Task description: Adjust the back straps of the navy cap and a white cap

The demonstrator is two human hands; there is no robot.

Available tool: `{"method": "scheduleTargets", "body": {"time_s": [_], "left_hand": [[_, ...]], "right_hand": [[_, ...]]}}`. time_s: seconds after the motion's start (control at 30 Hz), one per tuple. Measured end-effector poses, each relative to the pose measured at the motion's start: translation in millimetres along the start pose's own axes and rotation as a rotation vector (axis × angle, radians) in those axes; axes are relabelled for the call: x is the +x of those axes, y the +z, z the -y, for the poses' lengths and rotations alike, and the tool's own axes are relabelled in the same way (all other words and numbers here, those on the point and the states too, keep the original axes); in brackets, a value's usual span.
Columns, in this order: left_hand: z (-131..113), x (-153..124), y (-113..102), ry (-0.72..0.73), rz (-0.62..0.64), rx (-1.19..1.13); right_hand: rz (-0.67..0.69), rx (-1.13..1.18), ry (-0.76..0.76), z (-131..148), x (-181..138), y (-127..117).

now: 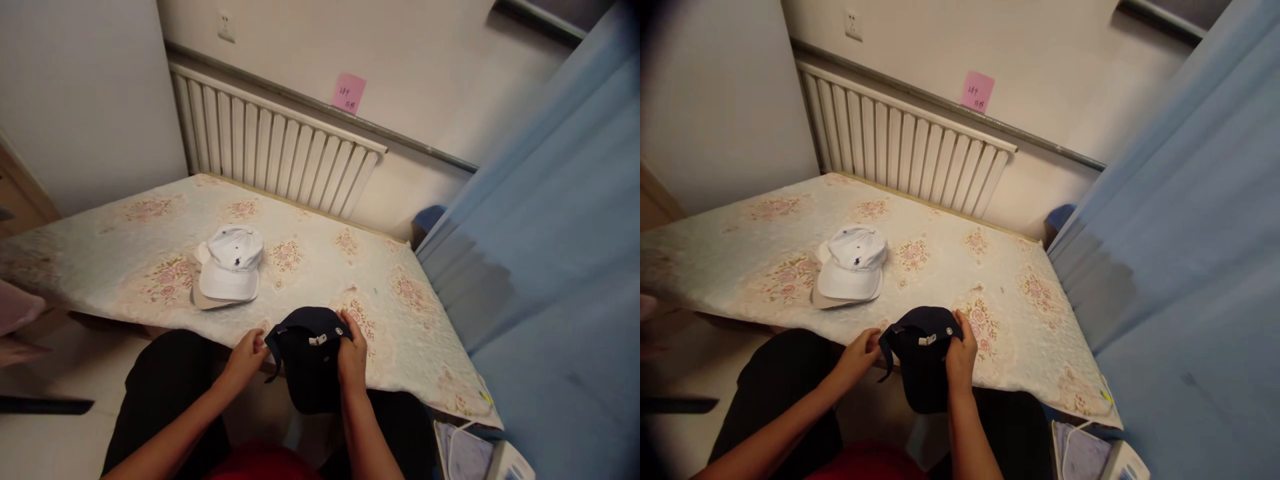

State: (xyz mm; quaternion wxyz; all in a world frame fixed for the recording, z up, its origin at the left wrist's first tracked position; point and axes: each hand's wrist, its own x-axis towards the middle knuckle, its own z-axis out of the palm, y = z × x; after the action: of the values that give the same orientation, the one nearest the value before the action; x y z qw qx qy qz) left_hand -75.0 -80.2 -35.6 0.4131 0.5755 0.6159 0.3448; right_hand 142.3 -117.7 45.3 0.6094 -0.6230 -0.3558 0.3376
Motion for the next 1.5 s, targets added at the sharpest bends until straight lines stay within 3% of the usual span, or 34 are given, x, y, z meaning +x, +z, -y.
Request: {"method": "scheduleTargets", "body": {"time_s": [0.13,0.27,0.47,0.53,0.67,0.83,0.87,0.9,1.03,1.13,1.27,1.5], "left_hand": [[-12.7,8.9,18.2,0.047,0.077,0.104],[-28.9,17.5,18.1,0.058,0.064,0.128],[-51.7,29.5,11.4,0.189,-0.146,0.386],[-57.7,31.2,12.2,0.212,-0.164,0.457],[-63.3,31.9,14.6,0.197,-0.143,0.493],[-64.7,31.4,15.9,0.191,-0.127,0.482],[-65.0,31.4,16.4,0.190,-0.126,0.479],[-65.3,31.5,17.1,0.189,-0.125,0.478],[-66.5,30.6,20.0,0.204,-0.137,0.494],[-67.6,27.9,21.2,0.230,-0.137,0.516],[-70.0,22.7,22.4,0.260,-0.109,0.565],[-65.4,15.3,31.0,0.323,-0.074,0.484]], "right_hand": [[0.004,0.048,0.025,4.5,10.5,-0.1],[0.011,0.003,-0.023,8.0,31.1,-3.2],[-0.019,-0.250,-0.112,-1.2,65.8,-3.7],[-0.026,-0.306,-0.115,-7.2,69.3,-3.3],[-0.090,-0.383,-0.161,-17.1,57.4,-6.1],[-0.395,-0.308,-0.331,-23.2,16.5,-7.7],[-0.390,-0.311,-0.367,-25.6,8.5,-5.5],[-0.316,-0.317,-0.385,-29.1,1.5,-2.1],[0.194,-0.334,-0.288,-47.8,-11.3,19.7],[0.408,-0.310,-0.276,-56.0,-7.9,38.3],[0.477,-0.142,-0.212,-48.8,2.8,58.8],[0.458,0.172,-0.070,-28.1,4.1,75.6]]}}
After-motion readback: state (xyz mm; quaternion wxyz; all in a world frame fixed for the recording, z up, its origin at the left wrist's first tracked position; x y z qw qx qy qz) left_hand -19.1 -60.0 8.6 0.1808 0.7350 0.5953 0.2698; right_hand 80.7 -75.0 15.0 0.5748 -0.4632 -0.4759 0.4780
